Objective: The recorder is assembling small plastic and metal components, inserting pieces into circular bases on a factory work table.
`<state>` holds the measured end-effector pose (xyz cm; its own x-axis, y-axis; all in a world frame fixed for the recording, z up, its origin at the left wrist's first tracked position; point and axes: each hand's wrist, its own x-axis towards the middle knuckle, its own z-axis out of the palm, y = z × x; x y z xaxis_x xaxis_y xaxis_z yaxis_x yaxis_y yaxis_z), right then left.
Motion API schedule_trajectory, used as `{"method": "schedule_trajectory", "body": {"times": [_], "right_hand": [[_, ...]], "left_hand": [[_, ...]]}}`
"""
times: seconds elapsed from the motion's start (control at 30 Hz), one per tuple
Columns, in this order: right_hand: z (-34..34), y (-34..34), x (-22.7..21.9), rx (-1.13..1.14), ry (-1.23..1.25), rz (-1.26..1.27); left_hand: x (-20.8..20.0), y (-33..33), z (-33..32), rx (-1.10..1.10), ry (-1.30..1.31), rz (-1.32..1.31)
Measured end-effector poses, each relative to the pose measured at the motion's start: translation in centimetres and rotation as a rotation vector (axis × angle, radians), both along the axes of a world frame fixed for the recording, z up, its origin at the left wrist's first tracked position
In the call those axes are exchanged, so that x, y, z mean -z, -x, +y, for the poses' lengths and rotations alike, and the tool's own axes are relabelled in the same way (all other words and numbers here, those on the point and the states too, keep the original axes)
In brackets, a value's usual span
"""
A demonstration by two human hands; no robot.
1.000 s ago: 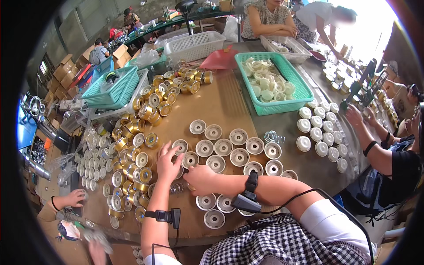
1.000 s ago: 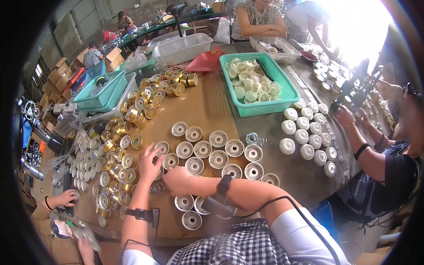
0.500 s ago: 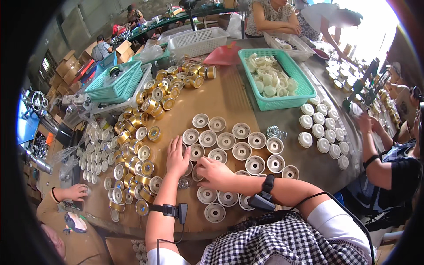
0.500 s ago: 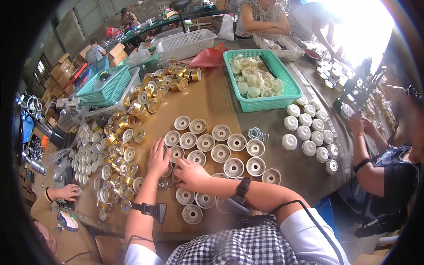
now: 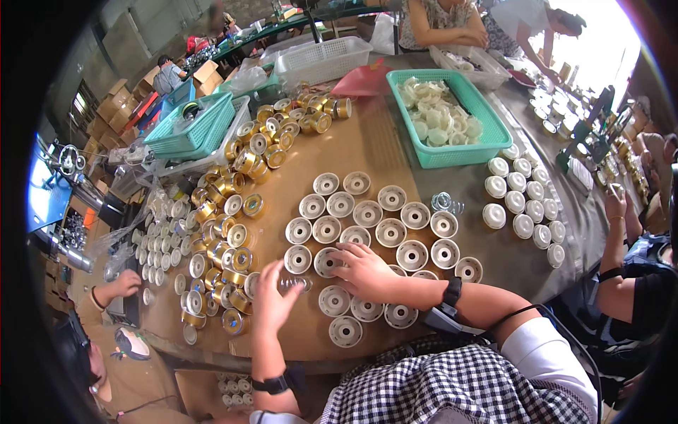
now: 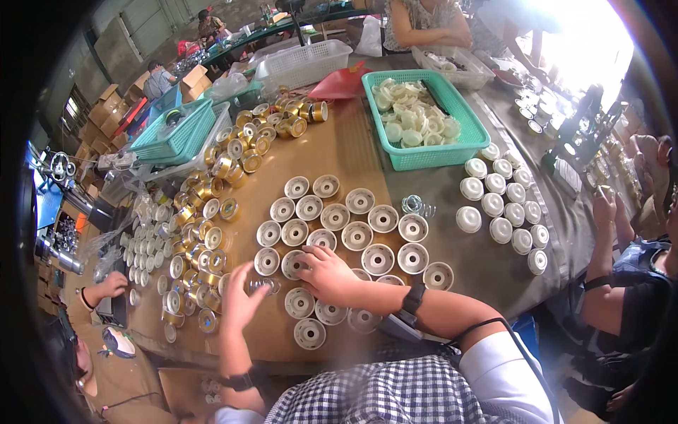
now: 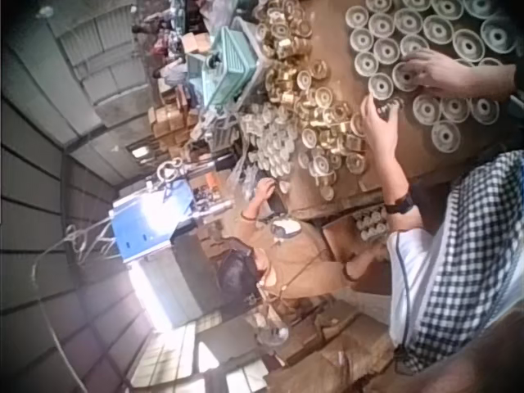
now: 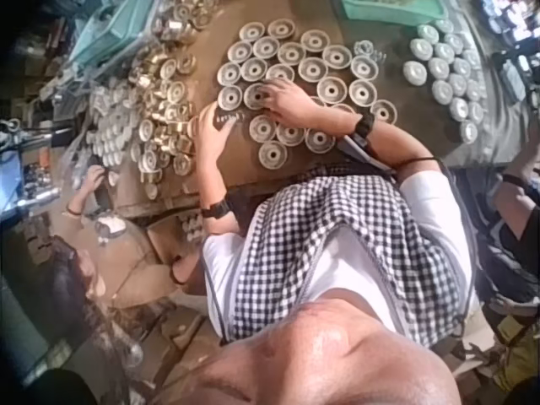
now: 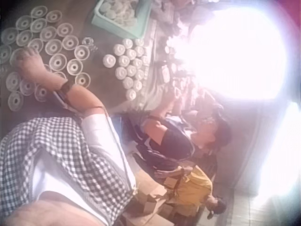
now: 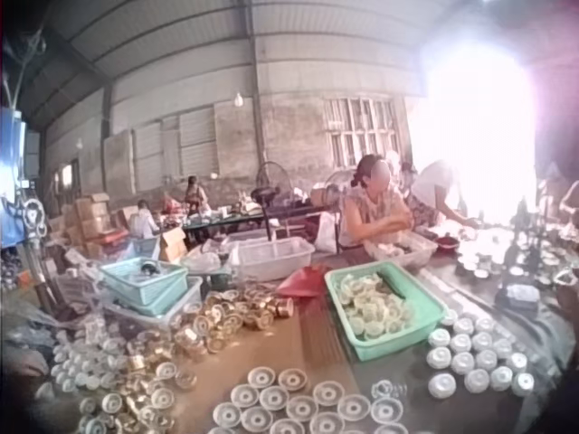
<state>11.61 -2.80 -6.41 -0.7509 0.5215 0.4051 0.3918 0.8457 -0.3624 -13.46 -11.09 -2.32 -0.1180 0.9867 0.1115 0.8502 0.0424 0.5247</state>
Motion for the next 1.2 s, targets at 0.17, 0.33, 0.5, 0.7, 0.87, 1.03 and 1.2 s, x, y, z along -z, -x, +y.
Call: {"method": "schedule_trajectory", "body": {"times": [0.17, 0.33, 0.5, 0.7, 0.87, 1.03, 1.2], "right_hand": [[-2.8, -0.6, -2.3, -0.083, 0.168, 0.162], [-3.9, -2.9, -4.6, -0.114, 0.238, 0.363], [-5.8, -5.0, -6.5, 0.048, 0.971, 0.529], [-6.6, -7.7, -6.8, 0.140, 1.189, 0.350], [-9.2, -9.9, -7.5, 0.249, 1.014, 0.426], [-10.0, -11.5, -6.3, 0.306, 0.840, 0.452], [-9.8, -13.2, -6.9, 0.223, 0.325, 0.349]], "left_hand": [[2.9, -2.1, -3.4, -0.070, -0.120, 0.037], [3.4, -2.9, -3.9, -0.149, -0.274, -0.248], [-1.7, -8.0, -4.5, 0.072, -0.418, -0.109], [-3.3, -12.6, -4.7, 0.349, -0.275, -0.154], [-3.4, -14.0, -4.3, 0.437, -0.267, -0.275], [-4.0, -14.6, -3.1, 0.450, 0.328, -0.777], [-4.3, -15.1, -3.0, 0.494, 0.644, -1.135]]}}
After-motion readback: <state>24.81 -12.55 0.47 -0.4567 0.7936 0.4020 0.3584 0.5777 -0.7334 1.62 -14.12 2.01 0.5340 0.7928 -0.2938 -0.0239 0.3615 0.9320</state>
